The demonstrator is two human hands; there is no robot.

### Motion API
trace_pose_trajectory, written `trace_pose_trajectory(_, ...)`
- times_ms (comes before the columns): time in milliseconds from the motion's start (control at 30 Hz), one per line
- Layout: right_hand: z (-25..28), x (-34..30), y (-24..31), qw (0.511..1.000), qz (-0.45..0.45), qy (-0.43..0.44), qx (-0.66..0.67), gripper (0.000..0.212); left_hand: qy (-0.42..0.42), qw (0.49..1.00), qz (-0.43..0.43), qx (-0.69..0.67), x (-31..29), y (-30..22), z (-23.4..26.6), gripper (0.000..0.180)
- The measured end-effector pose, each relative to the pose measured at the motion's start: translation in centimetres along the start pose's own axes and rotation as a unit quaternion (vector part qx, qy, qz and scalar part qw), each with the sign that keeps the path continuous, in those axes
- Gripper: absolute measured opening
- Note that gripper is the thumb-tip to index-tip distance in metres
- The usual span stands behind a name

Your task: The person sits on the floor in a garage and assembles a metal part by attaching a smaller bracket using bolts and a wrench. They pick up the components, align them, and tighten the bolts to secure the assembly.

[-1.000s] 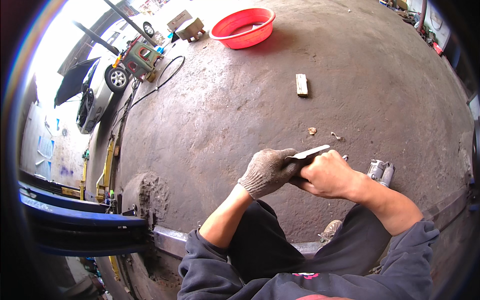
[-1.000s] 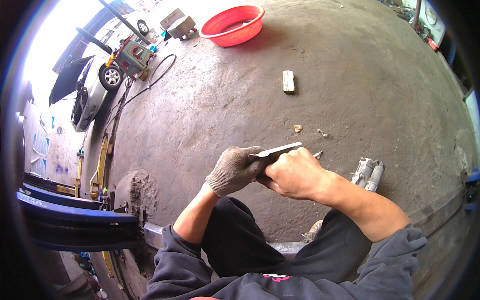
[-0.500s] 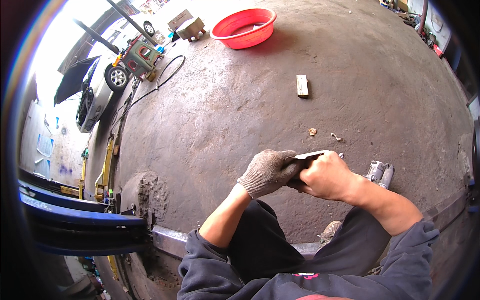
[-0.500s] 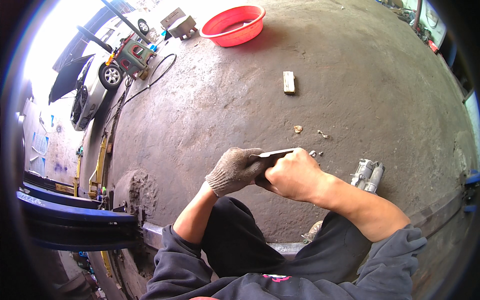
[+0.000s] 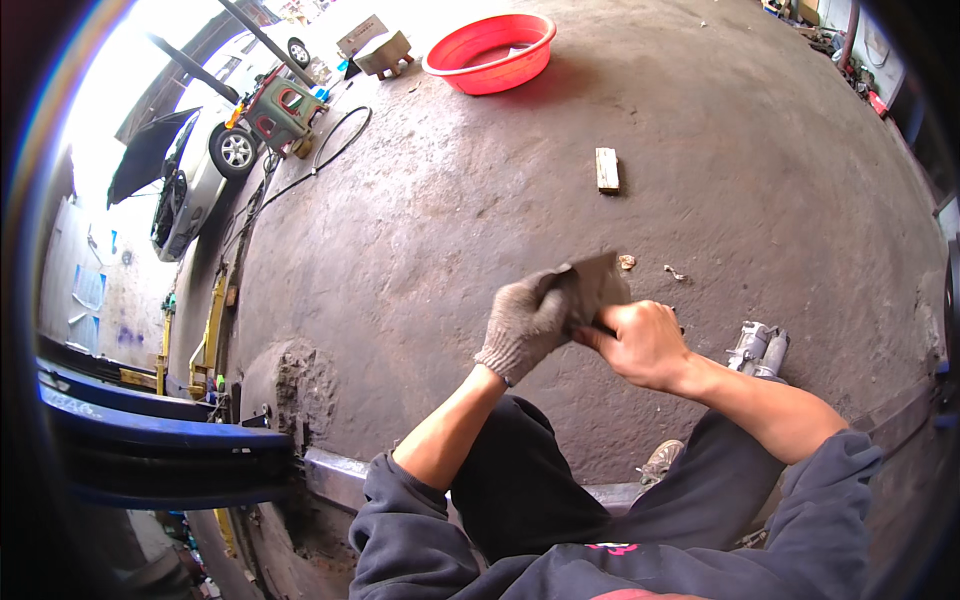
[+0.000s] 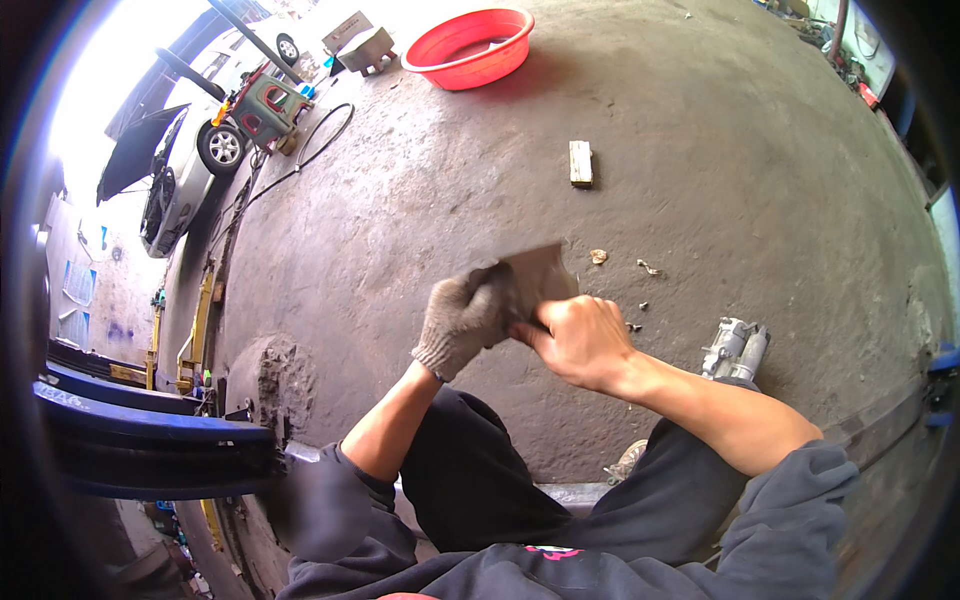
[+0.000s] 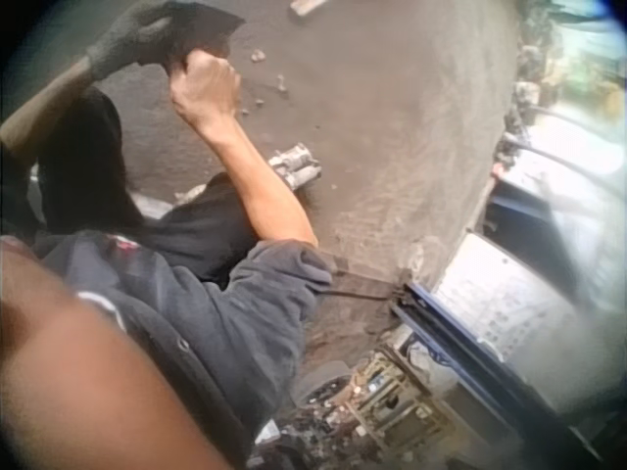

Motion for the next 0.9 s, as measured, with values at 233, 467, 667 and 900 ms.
trace_pose_trajectory(233,-1.5,2.9,2.3,0.967,-0.111,-0.113,0.201,0.047,-0.212,0.955,-0.035,-0.203,0.7,-2.0,0.3,0.03)
trace_pose_trajectory(467,-3.9,2.8,5.4,0.805,-0.207,-0.076,0.551,0.043,-0.274,0.953,-0.027,-0.13,1.1,-0.4,1.2,0.034)
trace_pose_trajectory(667,-4.4,3.6,3.5,0.889,-0.108,-0.113,0.431,0.046,-0.27,0.936,0.012,-0.224,1.2,-1.4,1.0,0.037)
trace_pose_trajectory(900,-0.2,2.9,3.3,0.979,0.078,-0.152,0.11,0.037,-0.231,0.951,-0.033,-0.201,1.0,-1.8,1.1,0.028)
Point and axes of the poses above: each hand's wrist, its own x-axis towards the middle knuckle, its own z-axis out of the back of the hand, y = z × x, the point moved 1 cm from there along x, towards the middle knuckle, and after that the axes turned 4 degrees about z, right-handed, at the moved point
